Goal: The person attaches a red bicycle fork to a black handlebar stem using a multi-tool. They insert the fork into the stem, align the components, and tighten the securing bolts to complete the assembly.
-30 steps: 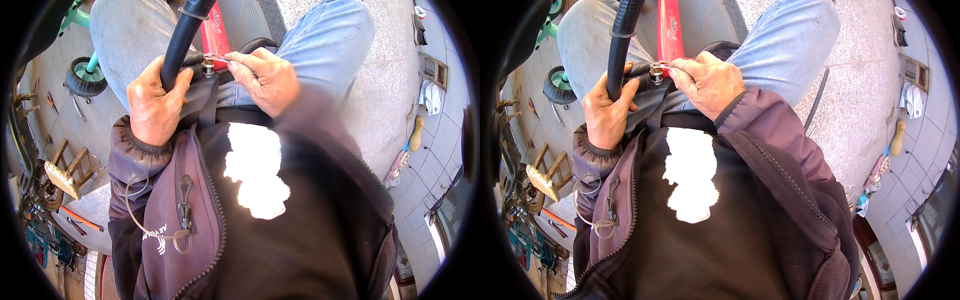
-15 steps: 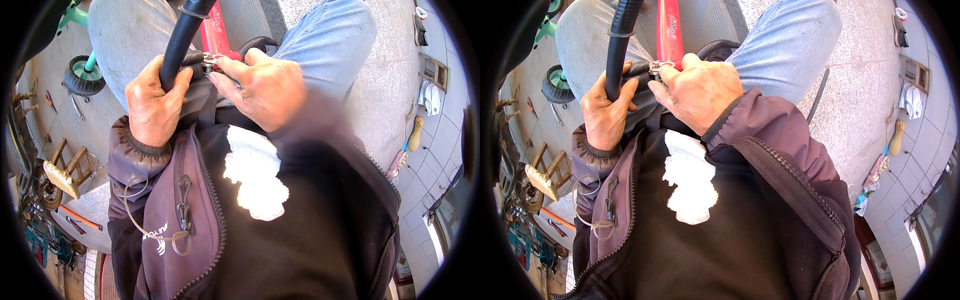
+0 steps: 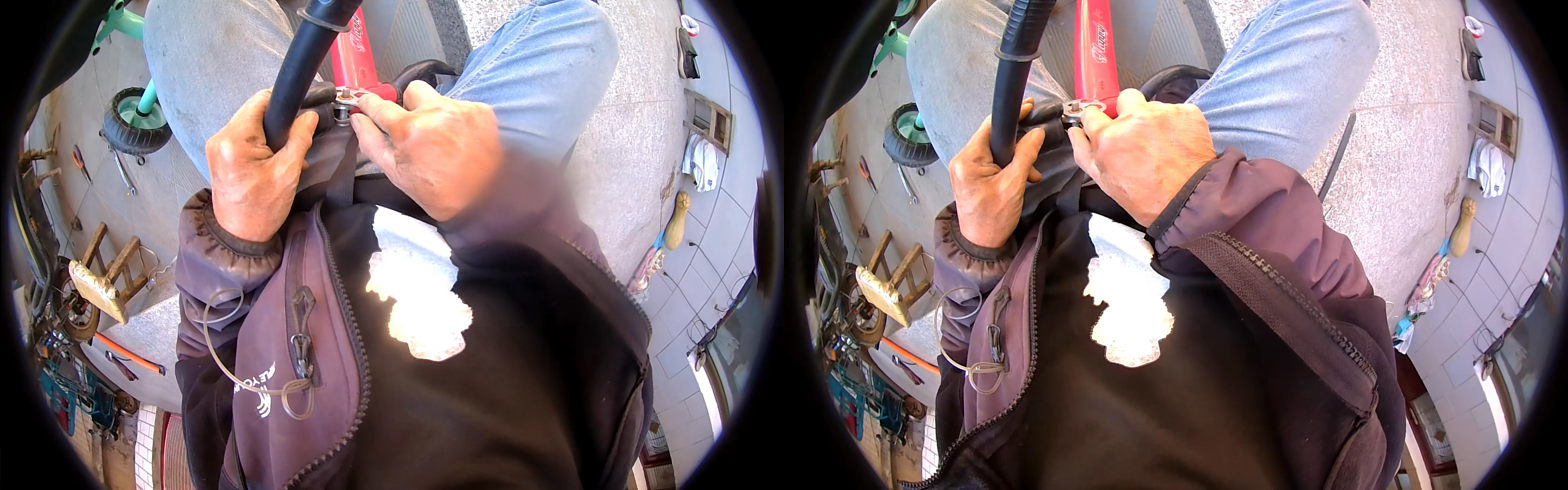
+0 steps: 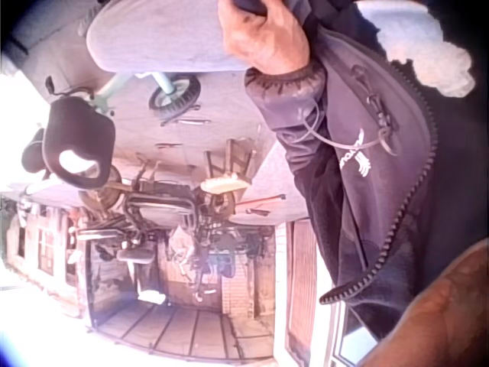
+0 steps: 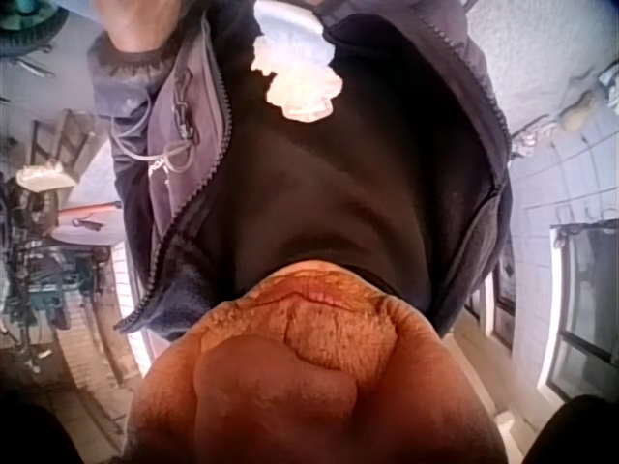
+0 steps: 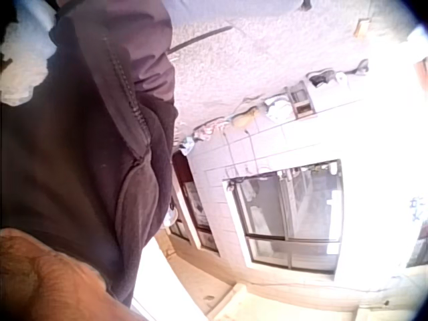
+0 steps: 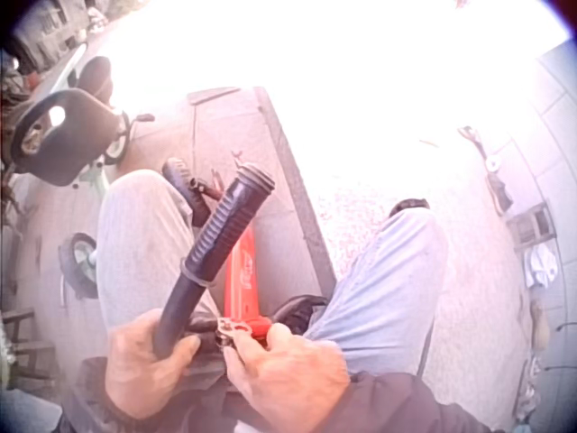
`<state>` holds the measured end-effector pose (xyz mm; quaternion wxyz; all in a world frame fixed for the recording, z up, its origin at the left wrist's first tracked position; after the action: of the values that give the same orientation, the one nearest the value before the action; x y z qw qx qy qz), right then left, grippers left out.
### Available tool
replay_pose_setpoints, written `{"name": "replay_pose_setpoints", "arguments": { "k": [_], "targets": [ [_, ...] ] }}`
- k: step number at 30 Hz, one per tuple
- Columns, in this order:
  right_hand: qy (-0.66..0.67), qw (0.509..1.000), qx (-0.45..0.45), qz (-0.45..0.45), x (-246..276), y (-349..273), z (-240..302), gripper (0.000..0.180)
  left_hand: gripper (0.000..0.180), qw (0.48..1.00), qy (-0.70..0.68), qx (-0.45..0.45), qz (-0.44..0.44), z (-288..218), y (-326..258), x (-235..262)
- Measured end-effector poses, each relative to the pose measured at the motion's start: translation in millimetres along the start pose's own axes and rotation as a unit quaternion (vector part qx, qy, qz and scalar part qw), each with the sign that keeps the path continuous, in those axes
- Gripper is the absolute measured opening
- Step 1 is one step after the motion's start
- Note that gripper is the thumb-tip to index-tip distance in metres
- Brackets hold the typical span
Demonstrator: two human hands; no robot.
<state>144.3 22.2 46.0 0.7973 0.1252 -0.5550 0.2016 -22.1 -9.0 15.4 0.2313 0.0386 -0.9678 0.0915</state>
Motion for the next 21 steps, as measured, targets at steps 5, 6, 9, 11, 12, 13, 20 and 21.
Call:
{"name": "replay_pose_setpoints", "arguments": {
  "k": [5,6,9,11,12,13,20,21],
  "targets": [
    [0.007,1.0,0.007,-0.017,-4.1,-2.8,-8.1,0.02,0.033,1.0,-0.018,0.011,0.006,0.5,-0.8,-1.2],
    [0.011,1.0,0.01,-0.025,-5.1,-2.7,-8.5,0.02,0.033,1.0,-0.025,0.017,0.008,-0.1,-0.9,-1.5],
    [0.027,0.999,0.006,-0.029,-7.2,-3.2,-10.2,0.02,0.033,0.999,-0.023,0.02,0.009,-1.6,-0.4,-0.8],
    [0.047,0.998,-0.003,-0.037,-12.1,-5.4,-15.7,0.021,0.033,0.999,-0.022,0.024,0.01,-0.9,-0.4,-0.6],
    [0.064,0.997,-0.007,-0.047,-19.8,-8.9,-24.5,0.021,0.033,0.999,-0.019,0.025,0.008,-1.2,-0.8,-1.0],
    [0.08,0.995,-0.012,-0.058,-30.4,-12.5,-35.6,0.022,0.032,1.0,-0.008,0.014,0.008,-2.3,-1.5,-1.4],
    [0.227,0.968,-0.099,0.036,-66.3,-6.3,-69.8,0.035,0.032,0.999,-0.029,0.028,0.008,-0.8,-0.5,0.5],
    [0.267,0.954,-0.127,0.047,-60.7,-4.5,-70.6,0.037,0.032,0.999,-0.026,0.023,0.006,-0.3,-0.4,0.5]
  ]
}}
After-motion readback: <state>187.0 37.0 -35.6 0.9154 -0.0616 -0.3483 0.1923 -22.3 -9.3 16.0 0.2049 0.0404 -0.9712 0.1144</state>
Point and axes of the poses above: each hand's wrist, its own y-axis towards the middle knuckle, its own x-axis out of the back of the hand, z = x × y, the point moved 5 cm from there along y, towards the middle knuckle, and after that the axes turned 6 degrees about -x, right-handed, at the moved point
